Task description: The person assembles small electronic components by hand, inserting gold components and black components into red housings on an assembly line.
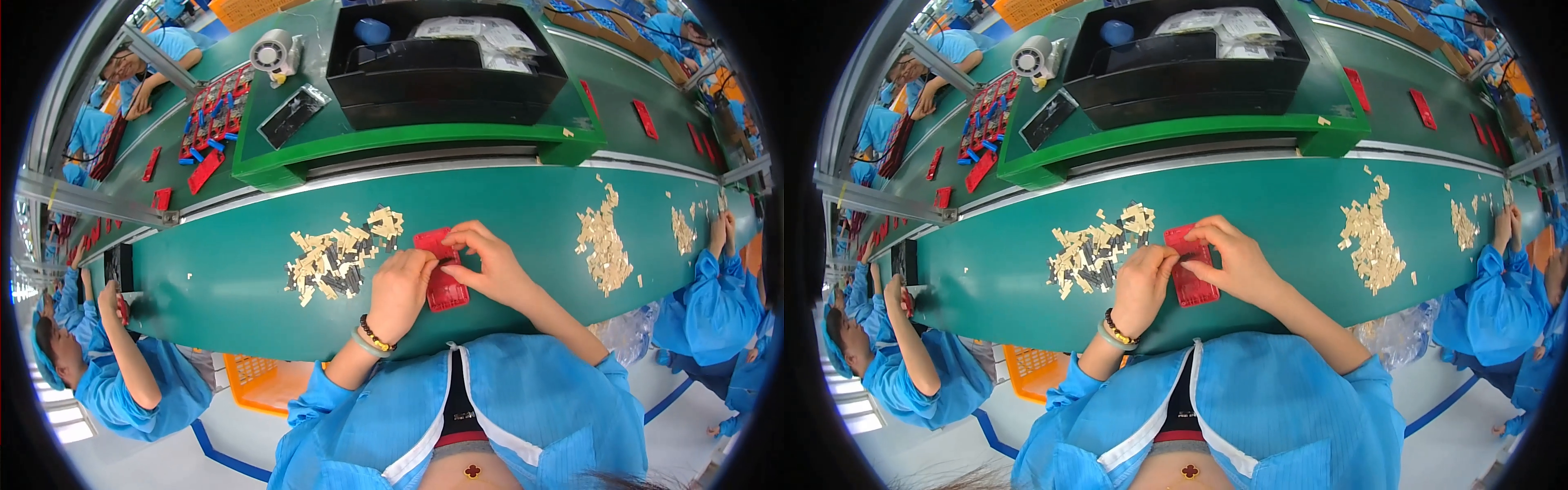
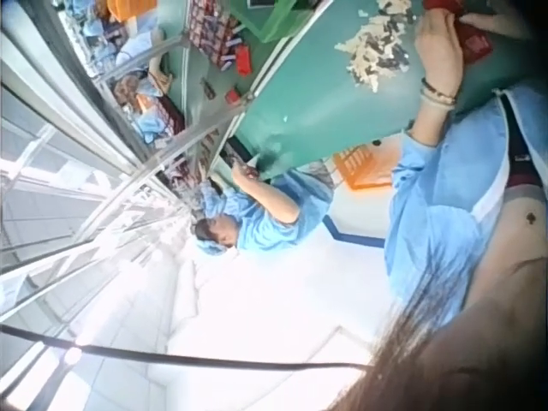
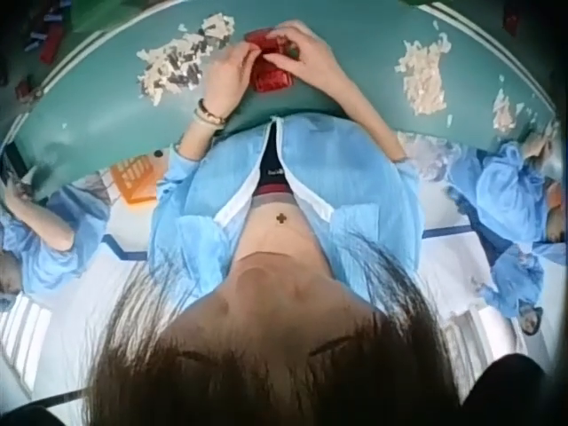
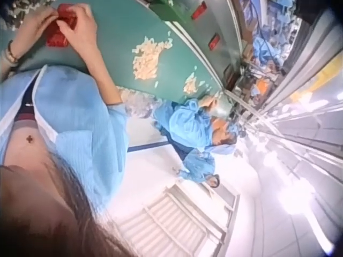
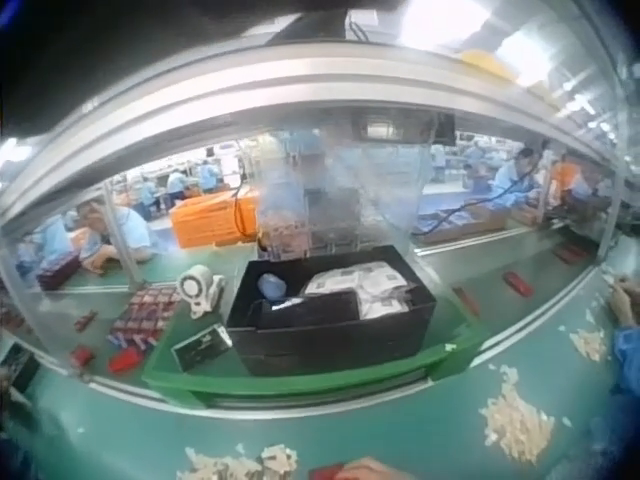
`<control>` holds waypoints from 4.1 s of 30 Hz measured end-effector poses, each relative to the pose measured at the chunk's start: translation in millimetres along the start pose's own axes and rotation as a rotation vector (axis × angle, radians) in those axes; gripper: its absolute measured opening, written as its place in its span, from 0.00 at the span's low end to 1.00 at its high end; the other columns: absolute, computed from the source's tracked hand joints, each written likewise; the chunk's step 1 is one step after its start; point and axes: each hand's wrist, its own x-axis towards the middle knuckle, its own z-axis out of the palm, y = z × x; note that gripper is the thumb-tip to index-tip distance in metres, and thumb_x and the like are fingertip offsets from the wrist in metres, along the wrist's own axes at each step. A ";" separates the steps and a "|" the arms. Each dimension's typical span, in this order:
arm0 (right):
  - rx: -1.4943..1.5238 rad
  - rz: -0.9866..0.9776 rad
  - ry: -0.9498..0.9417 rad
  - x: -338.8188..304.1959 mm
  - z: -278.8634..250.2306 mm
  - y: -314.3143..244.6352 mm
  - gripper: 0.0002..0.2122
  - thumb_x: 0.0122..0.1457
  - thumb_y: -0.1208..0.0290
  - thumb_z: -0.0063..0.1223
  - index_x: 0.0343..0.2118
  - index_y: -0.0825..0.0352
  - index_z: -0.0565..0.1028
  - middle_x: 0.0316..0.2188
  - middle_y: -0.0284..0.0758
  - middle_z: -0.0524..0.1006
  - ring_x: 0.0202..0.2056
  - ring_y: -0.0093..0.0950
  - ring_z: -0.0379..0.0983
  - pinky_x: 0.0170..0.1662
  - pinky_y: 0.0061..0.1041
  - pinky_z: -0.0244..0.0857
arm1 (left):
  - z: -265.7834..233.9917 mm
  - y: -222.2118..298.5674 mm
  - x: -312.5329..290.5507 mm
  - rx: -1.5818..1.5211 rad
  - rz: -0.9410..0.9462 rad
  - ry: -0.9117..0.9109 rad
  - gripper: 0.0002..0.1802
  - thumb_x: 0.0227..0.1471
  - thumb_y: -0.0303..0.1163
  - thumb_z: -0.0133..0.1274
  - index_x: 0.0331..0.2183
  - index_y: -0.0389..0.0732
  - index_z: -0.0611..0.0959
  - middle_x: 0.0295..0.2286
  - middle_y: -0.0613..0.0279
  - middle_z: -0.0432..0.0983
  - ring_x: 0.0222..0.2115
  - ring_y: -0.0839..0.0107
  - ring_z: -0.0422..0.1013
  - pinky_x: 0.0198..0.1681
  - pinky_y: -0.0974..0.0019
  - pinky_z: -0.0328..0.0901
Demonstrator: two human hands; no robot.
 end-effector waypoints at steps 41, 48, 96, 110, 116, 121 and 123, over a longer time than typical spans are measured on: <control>0.090 0.366 0.032 38.6 39.8 56.9 0.06 0.51 0.72 0.58 0.25 0.69 0.77 0.16 0.37 0.77 0.16 0.28 0.73 0.22 0.26 0.64 | 39.3 -25.6 -17.2 0.307 0.155 -0.138 0.25 0.46 0.32 0.57 0.46 0.30 0.74 0.47 0.50 0.66 0.48 0.54 0.63 0.49 0.60 0.66; -0.111 0.250 0.062 30.1 37.9 47.4 0.07 0.52 0.69 0.58 0.29 0.67 0.78 0.19 0.37 0.78 0.19 0.31 0.75 0.24 0.29 0.68 | 35.2 -29.4 -14.8 0.227 0.176 -0.157 0.25 0.44 0.31 0.58 0.45 0.30 0.74 0.47 0.48 0.66 0.47 0.52 0.63 0.49 0.56 0.65; -0.469 -0.162 0.254 108.8 27.8 35.4 0.23 0.48 0.75 0.53 0.50 0.68 0.66 0.45 0.45 0.68 0.45 0.44 0.66 0.46 0.41 0.61 | -61.8 -101.5 -47.8 0.528 -0.214 0.021 0.35 0.46 0.40 0.59 0.55 0.38 0.68 0.55 0.47 0.60 0.57 0.49 0.55 0.58 0.48 0.51; 1.186 0.663 -0.428 -155.2 -58.5 19.4 0.21 0.58 0.67 0.52 0.51 0.75 0.69 0.54 0.41 0.70 0.59 0.38 0.62 0.59 0.41 0.56 | -72.1 -90.7 -31.7 0.402 0.008 0.300 0.07 0.39 0.23 0.60 0.27 0.40 0.81 0.31 0.63 0.78 0.40 0.63 0.72 0.45 0.60 0.62; 0.851 1.174 -0.128 -408.3 -7.1 154.7 0.17 0.60 0.62 0.48 0.46 0.68 0.75 0.44 0.40 0.77 0.49 0.39 0.72 0.53 0.39 0.64 | -65.3 -104.0 -35.5 0.439 -0.061 0.340 0.06 0.44 0.26 0.58 0.30 0.41 0.83 0.30 0.63 0.78 0.39 0.64 0.72 0.44 0.61 0.62; 0.472 1.161 -0.134 -543.4 50.4 207.3 0.16 0.60 0.61 0.46 0.45 0.66 0.75 0.42 0.40 0.78 0.47 0.38 0.74 0.51 0.38 0.65 | -63.1 -101.3 -30.0 0.386 -0.063 0.322 0.06 0.44 0.25 0.59 0.29 0.41 0.83 0.29 0.62 0.77 0.36 0.64 0.72 0.41 0.61 0.62; 0.318 1.155 -0.149 -573.2 74.4 219.9 0.16 0.60 0.60 0.46 0.45 0.65 0.76 0.41 0.40 0.78 0.46 0.38 0.74 0.51 0.38 0.65 | -65.3 -100.6 -30.7 0.298 -0.092 0.317 0.04 0.44 0.25 0.59 0.28 0.40 0.82 0.28 0.62 0.77 0.35 0.64 0.71 0.41 0.62 0.61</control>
